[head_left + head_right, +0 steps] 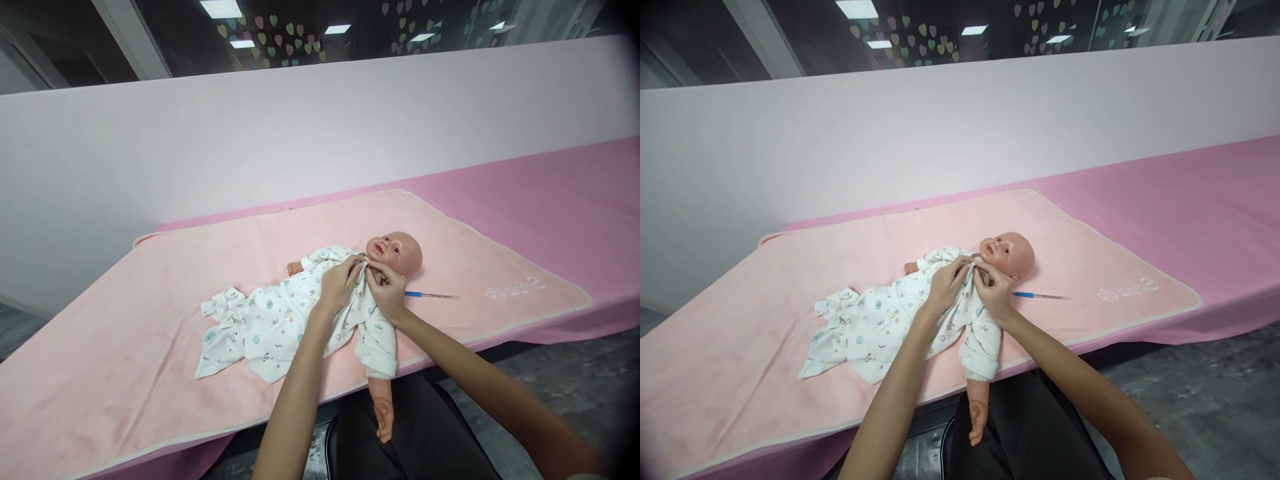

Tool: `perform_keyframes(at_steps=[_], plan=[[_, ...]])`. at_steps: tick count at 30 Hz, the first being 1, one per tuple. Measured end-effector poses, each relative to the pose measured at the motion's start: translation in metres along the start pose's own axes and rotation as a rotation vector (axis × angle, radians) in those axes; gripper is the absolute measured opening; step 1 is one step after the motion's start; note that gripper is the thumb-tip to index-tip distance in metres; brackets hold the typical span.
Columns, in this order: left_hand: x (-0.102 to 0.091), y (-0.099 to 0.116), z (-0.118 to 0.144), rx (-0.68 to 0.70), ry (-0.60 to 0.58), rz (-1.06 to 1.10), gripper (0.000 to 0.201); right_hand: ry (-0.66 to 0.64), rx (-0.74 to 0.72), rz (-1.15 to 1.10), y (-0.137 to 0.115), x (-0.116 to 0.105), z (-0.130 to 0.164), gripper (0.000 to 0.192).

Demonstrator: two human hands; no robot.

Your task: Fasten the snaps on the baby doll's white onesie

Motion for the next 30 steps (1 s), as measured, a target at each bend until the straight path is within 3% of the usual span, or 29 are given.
perform_keyframes(at_steps=[10,23,30], plan=[[0.001,-0.004,-0.001,-0.050,-0.038,-0.028,0.030,0.030,-0.123,-0.001,-0.008,-0.002,-0.003,0.015],[0.002,-0.010,-0.004,-0.068,-0.001,-0.006,0.027,-0.061,0.026,-0.070,0.001,0.007,-0.002,0.013],[-0.004,-0.011,-0.001,-0.070,0.060,0.149,0.020,-0.097,0.033,-0.097,-0.001,0.010,-0.001,0.010]])
Point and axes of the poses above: each hand's wrist, its own z-axis away from the middle knuckle, its own x-axis out of the palm, y = z × x, the point moved 9 cm from there along -z, towards the middle knuckle, and after that the axes turned 8 degrees about -x, right-handed, at the moved point
